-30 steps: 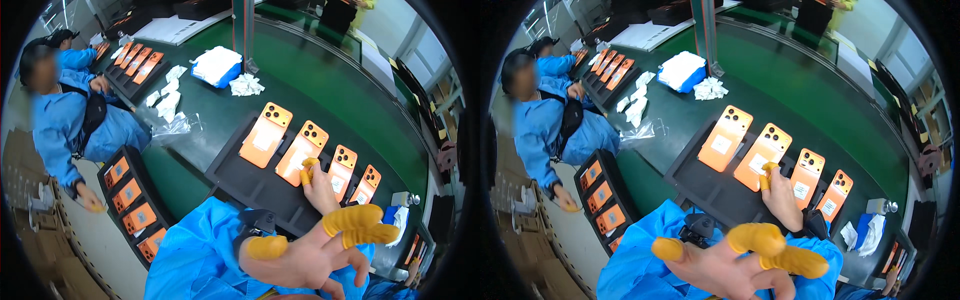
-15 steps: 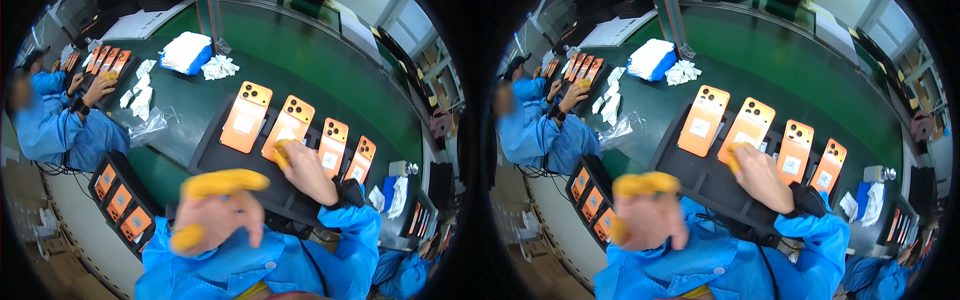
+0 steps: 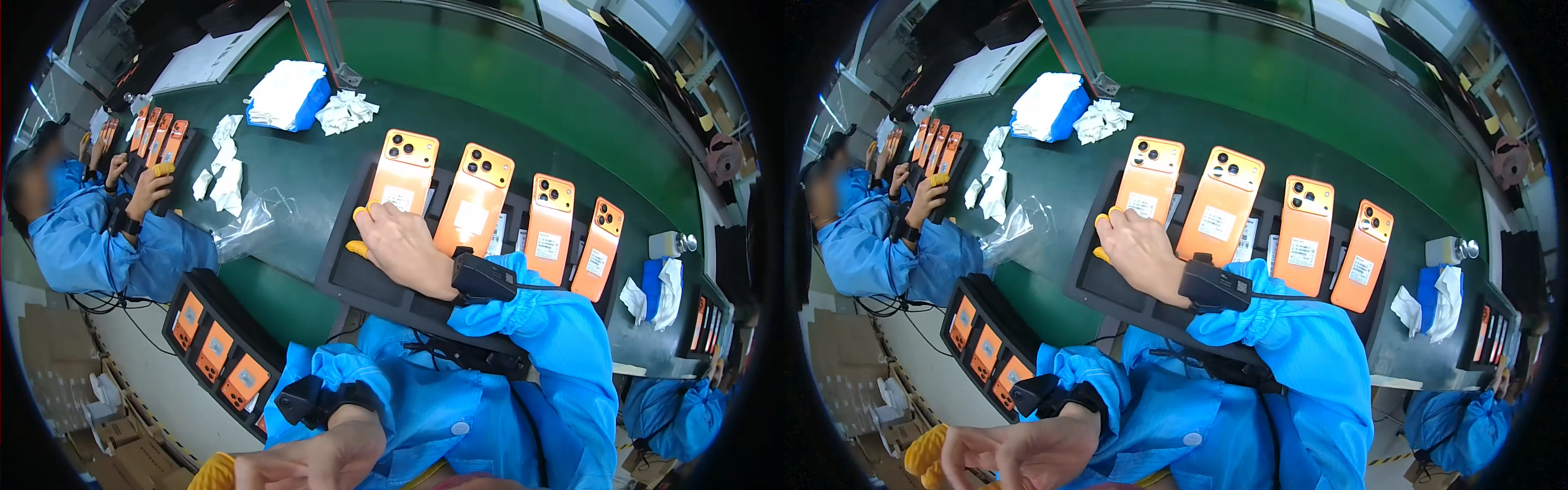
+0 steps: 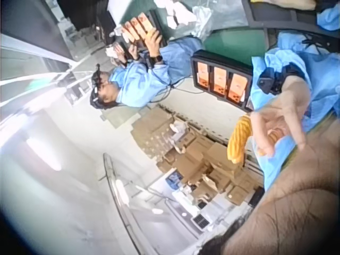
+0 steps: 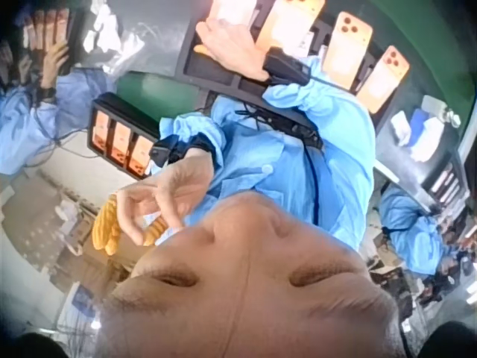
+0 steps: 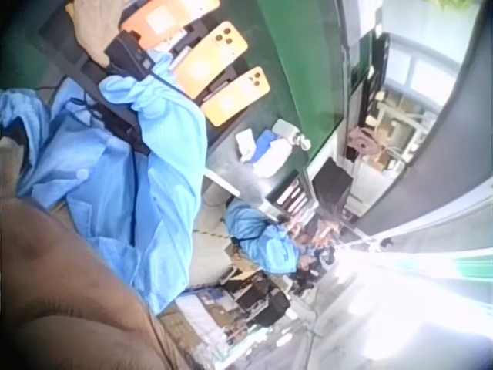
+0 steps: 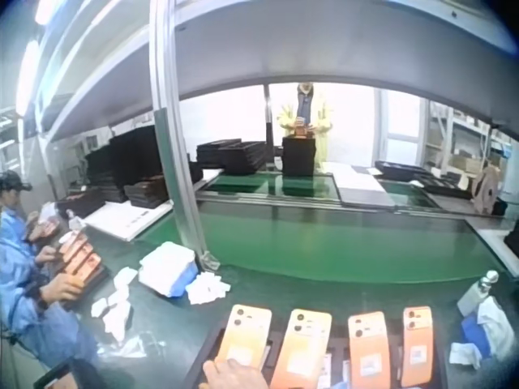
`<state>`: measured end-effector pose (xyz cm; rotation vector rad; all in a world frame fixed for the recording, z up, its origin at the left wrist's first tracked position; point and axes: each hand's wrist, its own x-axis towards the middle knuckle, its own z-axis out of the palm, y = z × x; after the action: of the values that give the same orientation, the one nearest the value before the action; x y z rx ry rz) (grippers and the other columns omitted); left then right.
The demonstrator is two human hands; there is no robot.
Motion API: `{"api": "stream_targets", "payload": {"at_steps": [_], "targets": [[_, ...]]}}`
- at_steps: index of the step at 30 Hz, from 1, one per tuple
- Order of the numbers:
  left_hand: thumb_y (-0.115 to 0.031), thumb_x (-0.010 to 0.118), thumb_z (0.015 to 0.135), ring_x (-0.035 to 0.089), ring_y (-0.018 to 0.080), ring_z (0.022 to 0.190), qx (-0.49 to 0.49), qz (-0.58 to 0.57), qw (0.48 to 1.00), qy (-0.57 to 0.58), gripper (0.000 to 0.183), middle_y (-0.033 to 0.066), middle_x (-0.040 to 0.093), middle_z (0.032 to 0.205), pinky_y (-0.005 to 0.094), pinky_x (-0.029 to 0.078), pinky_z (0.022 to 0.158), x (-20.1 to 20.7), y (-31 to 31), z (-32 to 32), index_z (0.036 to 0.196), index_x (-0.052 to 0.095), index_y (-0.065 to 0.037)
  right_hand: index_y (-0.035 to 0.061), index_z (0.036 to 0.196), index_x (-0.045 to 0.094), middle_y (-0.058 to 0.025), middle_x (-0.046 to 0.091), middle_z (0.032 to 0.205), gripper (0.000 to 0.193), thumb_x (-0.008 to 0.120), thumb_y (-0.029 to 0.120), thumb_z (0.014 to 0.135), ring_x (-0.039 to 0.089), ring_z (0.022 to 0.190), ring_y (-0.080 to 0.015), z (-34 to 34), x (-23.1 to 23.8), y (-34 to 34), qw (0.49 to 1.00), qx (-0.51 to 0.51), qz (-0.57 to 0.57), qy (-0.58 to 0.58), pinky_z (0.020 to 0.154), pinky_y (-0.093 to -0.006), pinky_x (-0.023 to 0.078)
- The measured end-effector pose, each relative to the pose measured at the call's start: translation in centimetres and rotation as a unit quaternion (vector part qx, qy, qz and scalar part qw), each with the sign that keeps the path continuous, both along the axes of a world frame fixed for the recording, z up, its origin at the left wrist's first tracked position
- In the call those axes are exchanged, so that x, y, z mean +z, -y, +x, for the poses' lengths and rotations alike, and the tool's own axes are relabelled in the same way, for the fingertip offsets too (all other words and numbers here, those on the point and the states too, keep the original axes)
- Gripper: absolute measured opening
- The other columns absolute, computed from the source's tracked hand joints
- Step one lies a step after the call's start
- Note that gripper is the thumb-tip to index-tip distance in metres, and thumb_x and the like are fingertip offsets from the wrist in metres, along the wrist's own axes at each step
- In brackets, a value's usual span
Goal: Cleaning the exterior and lenses of several orange smartphones on an assembly line.
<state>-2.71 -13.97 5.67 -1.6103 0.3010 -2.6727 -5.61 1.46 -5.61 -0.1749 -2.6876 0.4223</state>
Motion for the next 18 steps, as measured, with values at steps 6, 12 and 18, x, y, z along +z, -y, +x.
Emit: {"api": "stream_targets", "payload": {"at_steps": [6,12,18], "targets": [[-0.016,0.056,0.092,0.053,0.0208,0.103,0.023,0.055,0.998,-0.014,0.05,0.0112,0.036,0.142,0.0317,0.057,0.081,-1.0,-0.7,-0.9,0.138,0.038,-0.01,-0.0026,0.083,0.056,-0.0149,0.059,0.079,0.018,0.064,0.001,0.068,0.064,0.075,-0.0267,-0.5,0.4,0.1,1.0,-0.016,0.012,0.002,0.06,-0.036,0.054],[-0.01,0.069,0.08,0.057,0.0252,0.091,0.449,-0.561,0.679,-0.148,0.033,0.0111,0.059,0.102,0.0395,0.046,0.075,-5.8,-0.8,-6.7,0.112,0.063,-0.006,-0.005,0.083,0.056,-0.0196,0.058,0.079,0.017,0.063,0.001,0.069,0.063,0.077,-0.0354,0.3,0.5,-0.6,0.997,-0.002,-0.071,0.027,0.066,-0.0427,0.052],[-0.01,0.07,0.078,0.052,0.0286,0.107,0.505,-0.655,0.493,-0.27,0.028,0.0084,0.063,0.108,0.0409,0.038,0.084,-11.3,-1.5,-8.8,0.105,0.067,-0.005,-0.0046,0.088,0.063,-0.0235,0.065,0.083,0.021,0.066,0.013,0.078,0.064,0.079,-0.0395,-0.3,2.3,-4.9,0.956,0.027,-0.26,0.135,0.069,-0.0423,0.051]]}}
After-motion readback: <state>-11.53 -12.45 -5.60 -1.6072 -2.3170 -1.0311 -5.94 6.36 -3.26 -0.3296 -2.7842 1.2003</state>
